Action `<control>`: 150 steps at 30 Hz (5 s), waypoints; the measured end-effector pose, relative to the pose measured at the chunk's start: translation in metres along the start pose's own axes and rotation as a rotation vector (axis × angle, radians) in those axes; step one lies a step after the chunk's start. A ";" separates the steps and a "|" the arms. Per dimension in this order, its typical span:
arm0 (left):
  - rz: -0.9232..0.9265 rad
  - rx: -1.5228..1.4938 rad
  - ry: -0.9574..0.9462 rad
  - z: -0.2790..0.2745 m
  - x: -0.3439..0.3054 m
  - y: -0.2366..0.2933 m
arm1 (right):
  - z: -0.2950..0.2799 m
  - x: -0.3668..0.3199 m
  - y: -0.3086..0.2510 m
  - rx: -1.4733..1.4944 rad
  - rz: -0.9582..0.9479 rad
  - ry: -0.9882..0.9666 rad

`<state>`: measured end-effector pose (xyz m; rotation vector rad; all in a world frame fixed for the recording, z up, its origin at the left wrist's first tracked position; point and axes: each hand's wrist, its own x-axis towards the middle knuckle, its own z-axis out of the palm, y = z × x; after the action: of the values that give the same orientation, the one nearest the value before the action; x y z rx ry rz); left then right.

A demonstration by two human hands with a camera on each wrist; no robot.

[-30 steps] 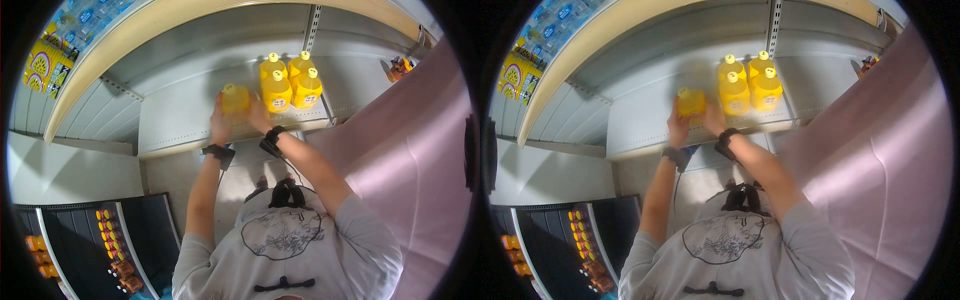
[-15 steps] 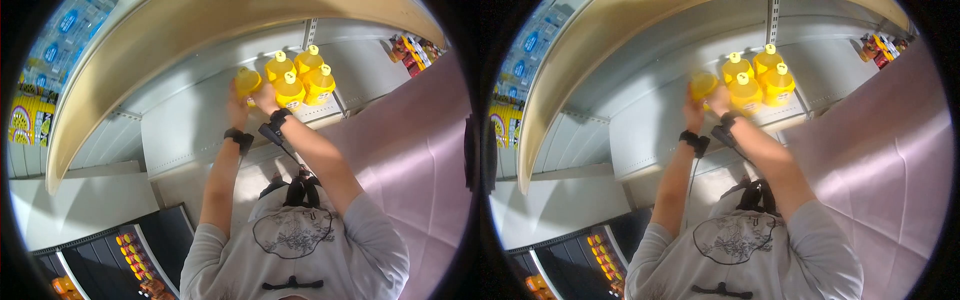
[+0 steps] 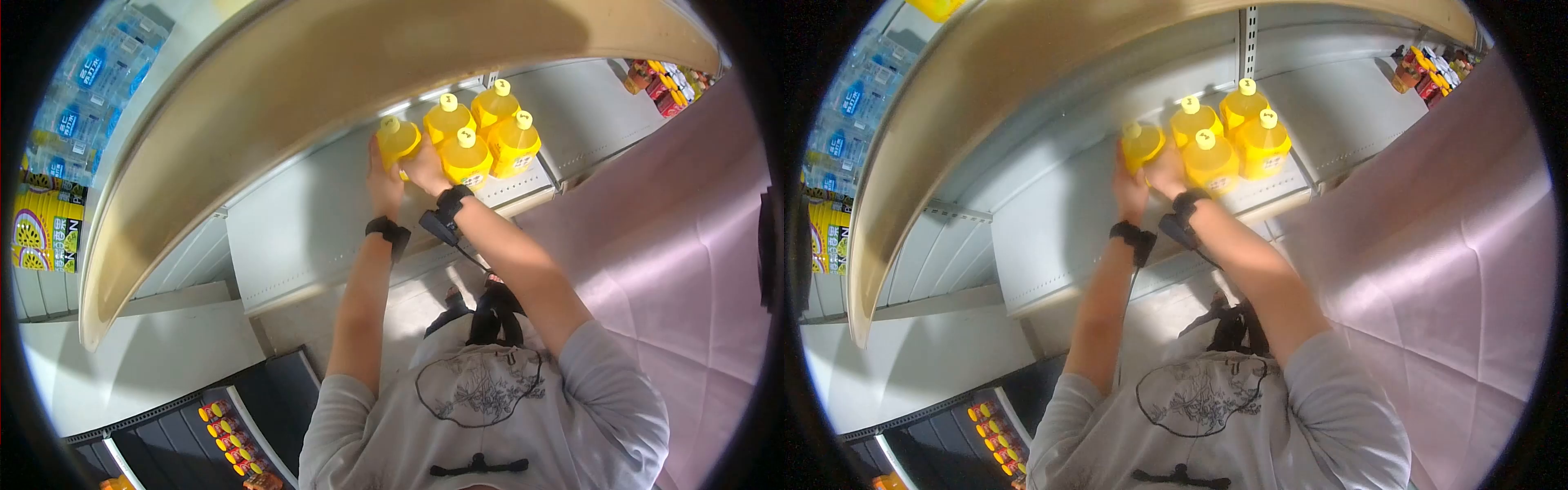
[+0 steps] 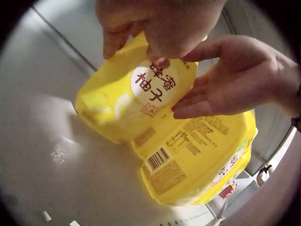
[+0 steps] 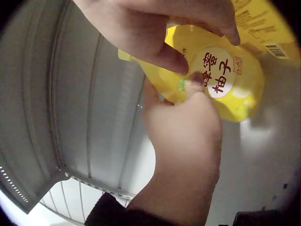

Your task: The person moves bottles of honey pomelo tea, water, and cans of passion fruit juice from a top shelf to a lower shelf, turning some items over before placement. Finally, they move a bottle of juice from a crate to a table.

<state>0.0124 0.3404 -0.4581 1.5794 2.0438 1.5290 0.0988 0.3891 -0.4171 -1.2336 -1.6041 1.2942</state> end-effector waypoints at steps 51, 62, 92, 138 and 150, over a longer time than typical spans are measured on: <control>0.931 -0.158 0.706 -0.206 -0.042 0.312 | -0.047 -0.205 -0.182 0.138 -1.163 -0.364; 1.009 -0.543 0.719 -0.219 -0.050 0.393 | -0.050 -0.219 -0.206 -0.227 -1.422 -0.405; -0.036 -0.034 0.173 -0.297 0.211 0.374 | -0.135 -0.041 -0.476 -0.341 -0.629 -0.167; 0.260 -0.638 0.488 -0.292 0.226 0.382 | -0.100 -0.019 -0.486 -0.268 -1.212 0.112; 0.940 -0.444 0.686 -0.233 0.066 0.419 | -0.147 -0.132 -0.395 0.371 -1.373 0.202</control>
<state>0.1060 0.2202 0.0007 2.1076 0.9147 2.9012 0.1803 0.2887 0.0053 0.1019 -1.4356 0.4682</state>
